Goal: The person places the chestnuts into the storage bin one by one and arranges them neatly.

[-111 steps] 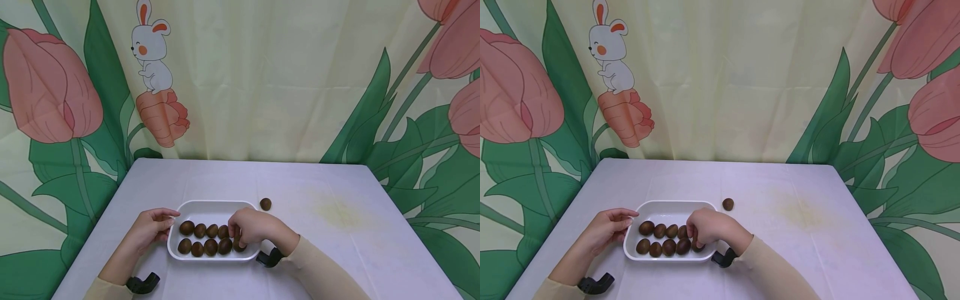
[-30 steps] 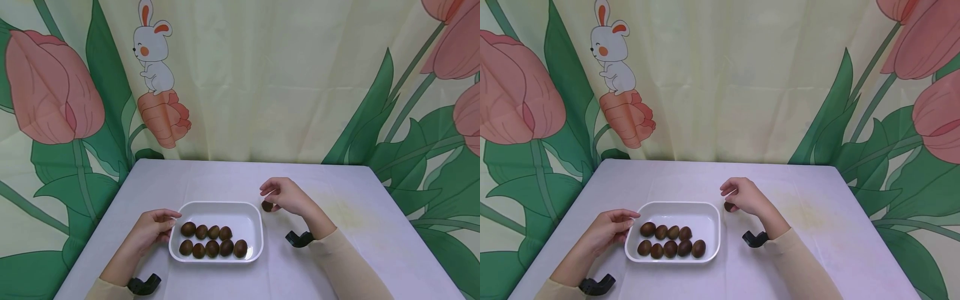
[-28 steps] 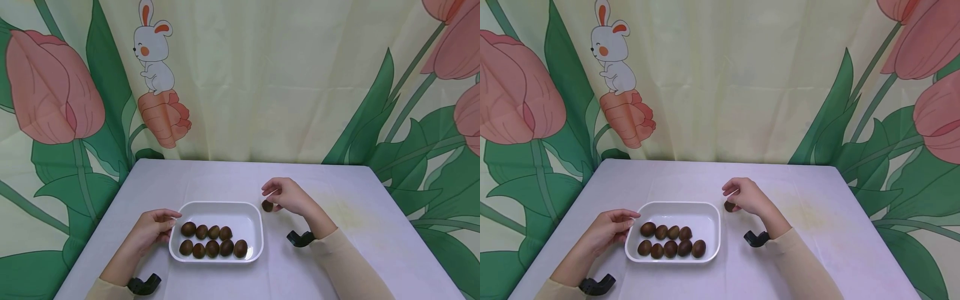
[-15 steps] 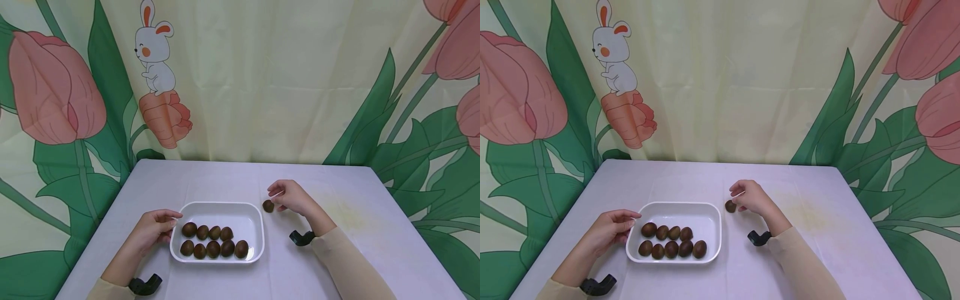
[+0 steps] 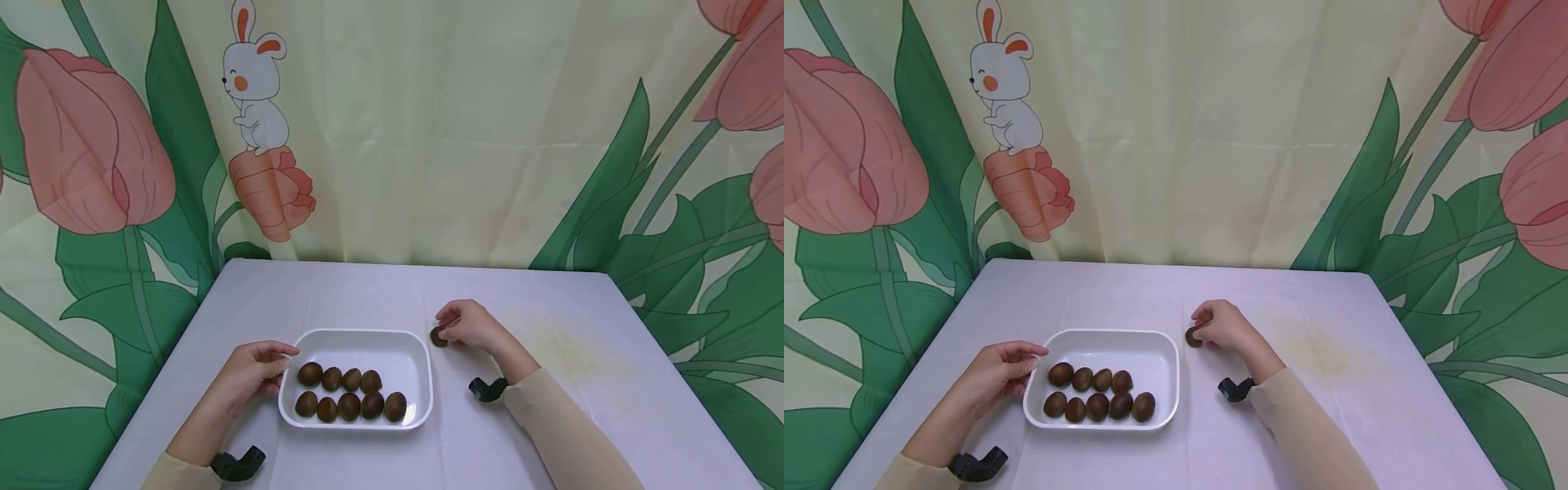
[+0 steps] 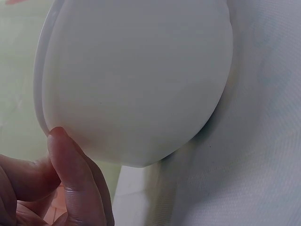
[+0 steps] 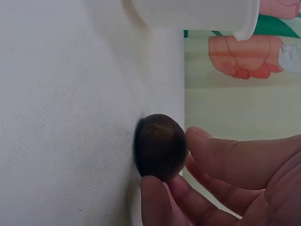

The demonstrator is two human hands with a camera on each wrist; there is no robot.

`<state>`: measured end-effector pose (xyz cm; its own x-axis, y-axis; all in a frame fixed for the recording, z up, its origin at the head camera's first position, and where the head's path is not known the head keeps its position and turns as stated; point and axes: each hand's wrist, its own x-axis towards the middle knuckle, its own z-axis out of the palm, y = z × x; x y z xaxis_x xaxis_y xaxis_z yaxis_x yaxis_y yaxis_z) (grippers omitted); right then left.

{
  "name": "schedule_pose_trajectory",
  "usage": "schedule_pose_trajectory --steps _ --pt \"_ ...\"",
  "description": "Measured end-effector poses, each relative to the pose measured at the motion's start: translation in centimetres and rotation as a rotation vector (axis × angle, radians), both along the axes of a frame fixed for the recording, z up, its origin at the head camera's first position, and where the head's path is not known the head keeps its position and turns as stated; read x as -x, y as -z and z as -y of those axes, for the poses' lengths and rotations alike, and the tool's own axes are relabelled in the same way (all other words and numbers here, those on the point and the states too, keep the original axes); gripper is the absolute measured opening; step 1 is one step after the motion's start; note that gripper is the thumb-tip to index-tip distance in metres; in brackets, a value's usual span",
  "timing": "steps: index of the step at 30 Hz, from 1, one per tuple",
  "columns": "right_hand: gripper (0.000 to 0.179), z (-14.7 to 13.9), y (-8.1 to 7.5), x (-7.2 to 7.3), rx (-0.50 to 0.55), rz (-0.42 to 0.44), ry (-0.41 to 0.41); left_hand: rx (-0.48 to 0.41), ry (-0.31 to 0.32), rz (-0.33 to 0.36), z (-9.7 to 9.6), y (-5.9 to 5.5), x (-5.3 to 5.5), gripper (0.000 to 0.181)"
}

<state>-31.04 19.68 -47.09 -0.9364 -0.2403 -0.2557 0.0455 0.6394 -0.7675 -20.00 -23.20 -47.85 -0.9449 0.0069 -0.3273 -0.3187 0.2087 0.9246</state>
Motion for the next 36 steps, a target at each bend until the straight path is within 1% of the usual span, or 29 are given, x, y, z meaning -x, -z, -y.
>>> schedule_pose_trajectory --steps 3,8,14,17,28,36 --pt "0.030 0.2 0.2 0.2 -0.017 -0.010 -0.004 0.001 0.004 -0.005 -0.1 -0.2 0.0 0.029" --pt "0.028 0.5 0.4 0.3 -0.050 -0.039 -0.027 0.005 -0.021 0.016 -0.2 -0.4 -0.1 0.027" --pt "0.030 0.6 0.6 0.1 -0.076 -0.086 -0.048 0.001 -0.004 0.002 -0.1 -0.3 -0.1 0.028" --pt "0.032 0.7 0.6 0.0 -0.080 -0.110 -0.063 0.002 -0.009 0.007 -0.1 -0.2 -0.1 0.028" --pt "0.027 0.7 0.5 -0.5 -0.076 -0.124 -0.076 0.002 -0.002 0.006 -0.1 -0.4 -0.2 0.029" --pt "0.026 0.4 0.2 -0.8 -0.076 -0.134 -0.079 0.002 0.002 0.007 -0.1 -0.2 -0.1 0.028"
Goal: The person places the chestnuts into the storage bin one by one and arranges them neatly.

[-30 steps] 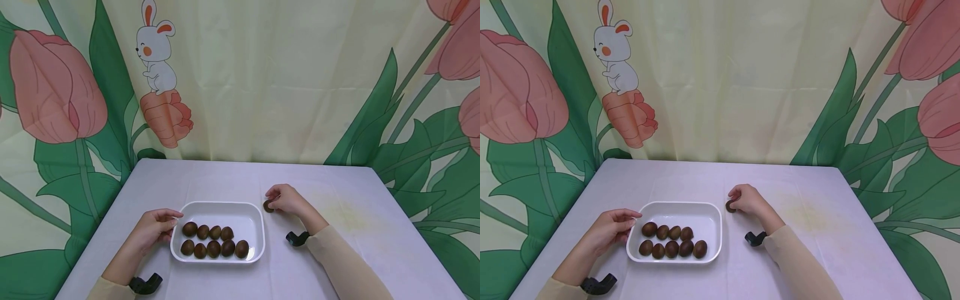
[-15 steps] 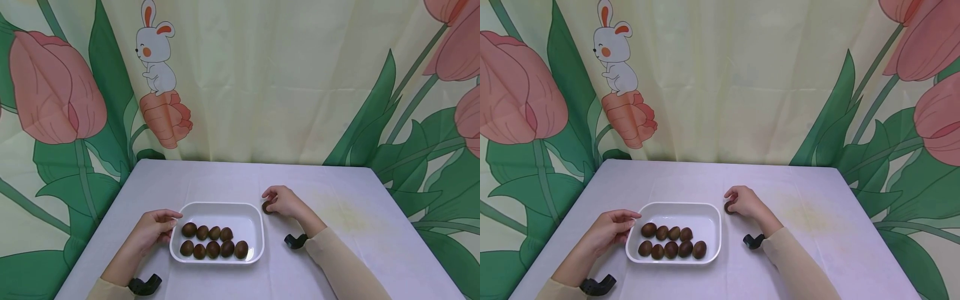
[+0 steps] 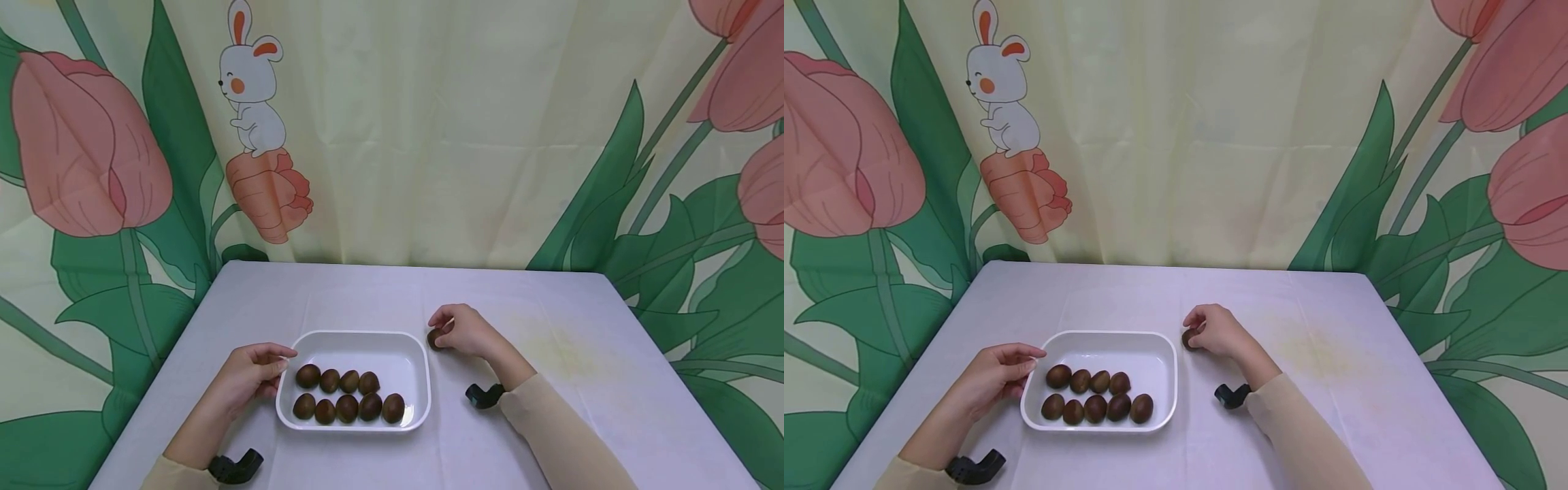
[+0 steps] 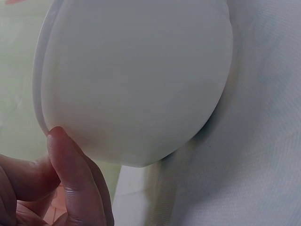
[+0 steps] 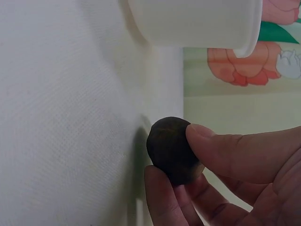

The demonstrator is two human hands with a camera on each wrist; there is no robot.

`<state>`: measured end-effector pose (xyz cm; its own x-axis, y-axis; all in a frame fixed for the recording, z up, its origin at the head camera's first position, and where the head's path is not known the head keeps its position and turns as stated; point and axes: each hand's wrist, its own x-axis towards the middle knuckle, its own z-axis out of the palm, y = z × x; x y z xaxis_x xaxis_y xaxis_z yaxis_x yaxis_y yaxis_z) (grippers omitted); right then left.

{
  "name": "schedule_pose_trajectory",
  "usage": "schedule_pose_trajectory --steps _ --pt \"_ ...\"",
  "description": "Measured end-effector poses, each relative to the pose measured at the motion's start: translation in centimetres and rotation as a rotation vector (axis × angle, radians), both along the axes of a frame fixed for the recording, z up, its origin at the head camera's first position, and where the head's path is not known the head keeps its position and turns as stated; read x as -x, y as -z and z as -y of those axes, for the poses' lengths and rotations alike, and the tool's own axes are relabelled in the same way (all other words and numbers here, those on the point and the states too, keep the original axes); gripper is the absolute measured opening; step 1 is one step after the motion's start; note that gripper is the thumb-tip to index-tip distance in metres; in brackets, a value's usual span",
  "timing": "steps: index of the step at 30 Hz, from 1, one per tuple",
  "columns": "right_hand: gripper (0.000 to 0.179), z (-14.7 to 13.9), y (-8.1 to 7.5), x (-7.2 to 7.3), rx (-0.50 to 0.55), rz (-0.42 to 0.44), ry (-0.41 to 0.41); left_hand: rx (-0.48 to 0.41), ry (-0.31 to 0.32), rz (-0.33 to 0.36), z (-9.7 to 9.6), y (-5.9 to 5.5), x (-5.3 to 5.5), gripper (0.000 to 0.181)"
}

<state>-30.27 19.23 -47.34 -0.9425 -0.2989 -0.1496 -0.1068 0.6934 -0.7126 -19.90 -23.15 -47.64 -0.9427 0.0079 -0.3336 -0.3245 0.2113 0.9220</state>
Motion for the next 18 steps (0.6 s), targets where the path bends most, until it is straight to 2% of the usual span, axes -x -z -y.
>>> schedule_pose_trajectory --steps 10,18 --pt "0.027 0.1 -1.7 -0.9 0.065 0.023 0.004 -0.008 0.008 -0.001 0.0 -0.1 0.0 0.028" --pt "0.027 0.3 -3.5 -1.8 0.100 -0.016 -0.057 -0.004 0.002 0.001 -0.1 -0.2 0.0 0.027"
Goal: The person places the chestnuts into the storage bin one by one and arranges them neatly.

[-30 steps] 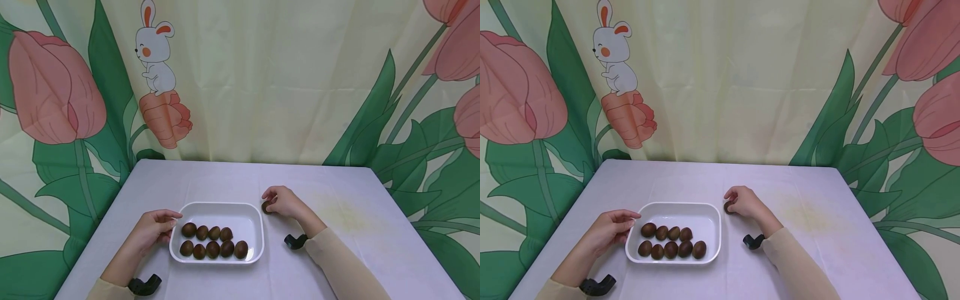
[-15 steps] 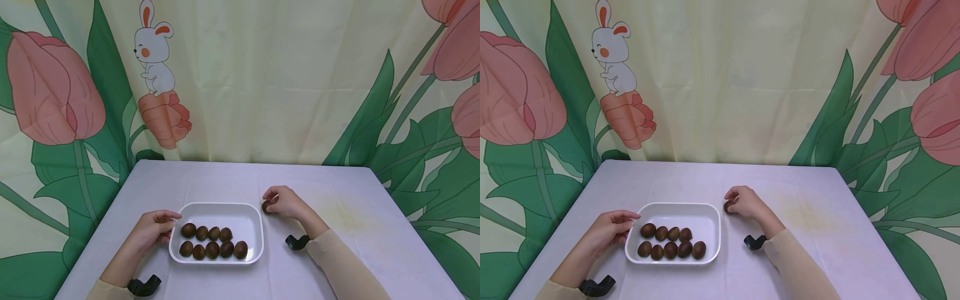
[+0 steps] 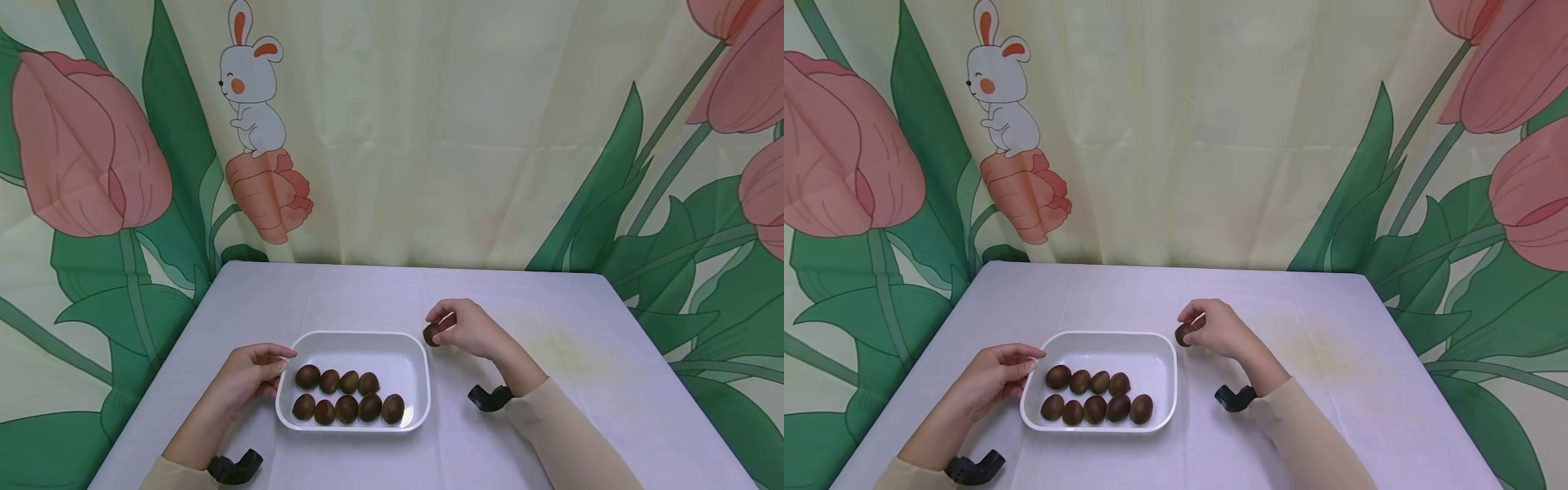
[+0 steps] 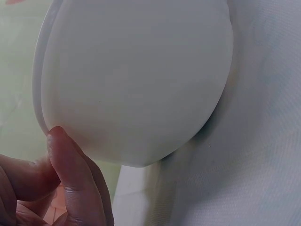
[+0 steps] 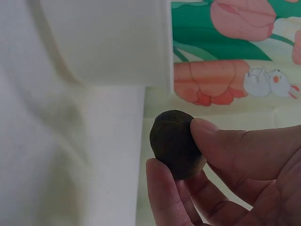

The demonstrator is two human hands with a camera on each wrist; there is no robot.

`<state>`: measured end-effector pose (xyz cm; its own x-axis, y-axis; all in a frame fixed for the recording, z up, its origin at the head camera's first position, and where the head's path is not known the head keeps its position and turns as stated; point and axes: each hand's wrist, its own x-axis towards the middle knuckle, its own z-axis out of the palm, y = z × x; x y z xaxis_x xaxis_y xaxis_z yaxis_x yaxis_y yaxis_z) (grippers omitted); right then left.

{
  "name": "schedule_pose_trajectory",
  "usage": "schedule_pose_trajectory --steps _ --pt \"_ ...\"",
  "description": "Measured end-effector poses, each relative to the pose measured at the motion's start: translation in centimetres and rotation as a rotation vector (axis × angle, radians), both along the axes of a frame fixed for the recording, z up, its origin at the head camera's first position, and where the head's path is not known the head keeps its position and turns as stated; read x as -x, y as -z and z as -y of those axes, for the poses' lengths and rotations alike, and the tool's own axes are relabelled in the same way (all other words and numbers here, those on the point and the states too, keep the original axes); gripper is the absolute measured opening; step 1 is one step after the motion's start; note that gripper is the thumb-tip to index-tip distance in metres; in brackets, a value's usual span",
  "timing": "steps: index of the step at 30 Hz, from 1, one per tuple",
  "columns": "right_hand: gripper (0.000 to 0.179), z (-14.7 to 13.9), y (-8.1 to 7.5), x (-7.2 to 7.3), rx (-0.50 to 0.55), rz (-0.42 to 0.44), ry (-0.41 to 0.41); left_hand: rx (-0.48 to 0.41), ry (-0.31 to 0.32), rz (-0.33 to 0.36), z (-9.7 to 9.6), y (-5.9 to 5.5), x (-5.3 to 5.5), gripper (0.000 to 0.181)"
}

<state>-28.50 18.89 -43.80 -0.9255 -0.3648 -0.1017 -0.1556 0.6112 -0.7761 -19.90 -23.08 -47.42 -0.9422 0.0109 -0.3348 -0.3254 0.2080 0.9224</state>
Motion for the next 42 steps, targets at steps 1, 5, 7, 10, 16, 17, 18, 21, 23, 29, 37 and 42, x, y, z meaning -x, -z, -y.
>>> schedule_pose_trajectory --steps 1,5,7,10,16,17,18,21,23,29,37,42 --pt "0.026 0.1 -0.2 -0.1 0.001 -0.005 -0.004 -0.001 0.000 0.000 0.0 0.0 0.0 0.027" --pt "0.026 0.4 -1.0 -0.6 0.011 -0.022 -0.030 -0.007 0.006 -0.005 0.1 0.1 0.0 0.028" --pt "0.026 0.7 -1.4 -0.9 0.020 -0.023 -0.043 -0.009 0.011 -0.009 0.1 0.2 0.0 0.028" --pt "0.026 1.2 -2.0 -1.3 0.030 -0.023 -0.066 -0.008 0.015 -0.011 0.2 0.2 0.0 0.028" --pt "0.026 2.1 -2.6 -2.0 0.026 -0.013 -0.105 0.002 -0.001 0.003 0.0 0.1 0.0 0.028" --pt "0.026 2.3 -2.6 -2.1 0.023 -0.010 -0.112 0.001 -0.002 0.003 0.0 0.1 0.0 0.028" --pt "0.027 2.5 -2.7 -2.1 0.019 -0.008 -0.120 0.001 -0.004 0.004 0.0 0.2 0.0 0.027" --pt "0.027 2.9 -2.7 -2.4 0.009 -0.003 -0.147 -0.002 0.006 -0.006 0.1 0.3 0.0 0.028" --pt "0.028 3.2 -2.7 -2.5 0.005 -0.003 -0.166 -0.004 0.008 -0.007 0.1 0.3 0.0 0.028" --pt "0.029 4.1 -2.4 -2.8 0.006 -0.001 -0.220 0.002 0.000 0.002 0.0 0.2 0.0 0.027" --pt "0.032 5.2 -2.0 -3.2 -0.011 0.020 -0.269 0.012 -0.020 0.005 -0.2 -0.3 0.0 0.027" --pt "0.032 5.9 -1.6 -3.3 -0.030 0.016 -0.293 0.010 -0.021 0.004 -0.2 -0.4 -0.1 0.027"
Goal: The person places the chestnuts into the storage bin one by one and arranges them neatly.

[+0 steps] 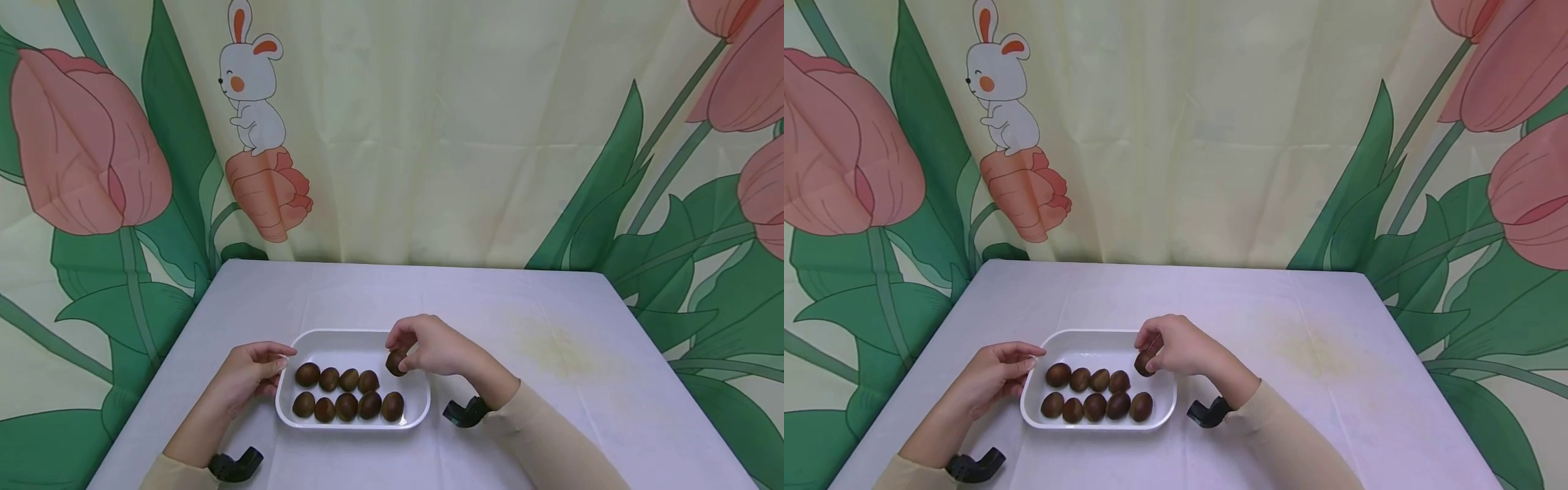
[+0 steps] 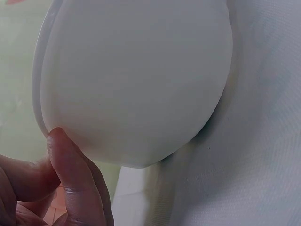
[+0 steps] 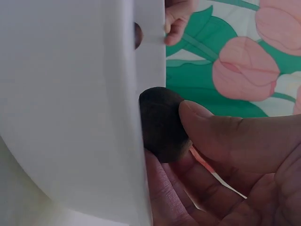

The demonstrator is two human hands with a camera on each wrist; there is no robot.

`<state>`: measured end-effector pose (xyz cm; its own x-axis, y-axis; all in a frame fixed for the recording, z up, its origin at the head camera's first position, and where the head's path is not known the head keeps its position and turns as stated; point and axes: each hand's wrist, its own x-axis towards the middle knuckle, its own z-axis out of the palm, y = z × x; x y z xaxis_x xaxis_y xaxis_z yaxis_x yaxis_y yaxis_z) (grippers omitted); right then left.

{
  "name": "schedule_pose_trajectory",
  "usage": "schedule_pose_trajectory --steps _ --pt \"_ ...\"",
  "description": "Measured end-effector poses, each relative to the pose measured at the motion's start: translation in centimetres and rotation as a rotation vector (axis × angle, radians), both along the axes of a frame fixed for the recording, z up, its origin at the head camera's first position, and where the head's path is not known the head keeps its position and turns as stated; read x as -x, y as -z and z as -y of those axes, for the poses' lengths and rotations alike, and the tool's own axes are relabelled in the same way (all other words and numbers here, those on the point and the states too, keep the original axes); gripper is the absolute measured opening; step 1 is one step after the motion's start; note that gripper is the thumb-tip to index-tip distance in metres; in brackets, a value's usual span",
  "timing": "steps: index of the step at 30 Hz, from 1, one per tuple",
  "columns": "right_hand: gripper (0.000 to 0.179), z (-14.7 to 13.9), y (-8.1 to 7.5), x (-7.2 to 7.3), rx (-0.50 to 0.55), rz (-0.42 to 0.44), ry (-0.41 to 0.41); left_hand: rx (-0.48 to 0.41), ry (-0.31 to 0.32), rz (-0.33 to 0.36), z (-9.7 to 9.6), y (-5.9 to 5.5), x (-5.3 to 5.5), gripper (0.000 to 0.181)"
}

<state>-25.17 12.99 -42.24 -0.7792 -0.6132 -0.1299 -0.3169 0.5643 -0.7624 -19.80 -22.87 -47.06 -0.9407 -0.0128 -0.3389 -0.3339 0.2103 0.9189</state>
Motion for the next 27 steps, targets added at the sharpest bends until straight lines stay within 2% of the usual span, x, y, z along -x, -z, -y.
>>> schedule_pose_trajectory --steps 9,19,27 --pt "0.033 1.1 0.5 0.3 -0.075 -0.030 -0.058 -0.001 0.007 -0.003 0.1 0.0 0.0 0.027" --pt "0.034 2.5 1.2 0.1 -0.164 -0.117 -0.100 0.006 0.007 -0.001 0.0 0.1 0.0 0.028" --pt "0.034 3.0 1.6 0.1 -0.219 -0.159 -0.105 0.000 0.006 0.002 0.0 0.1 0.0 0.028"
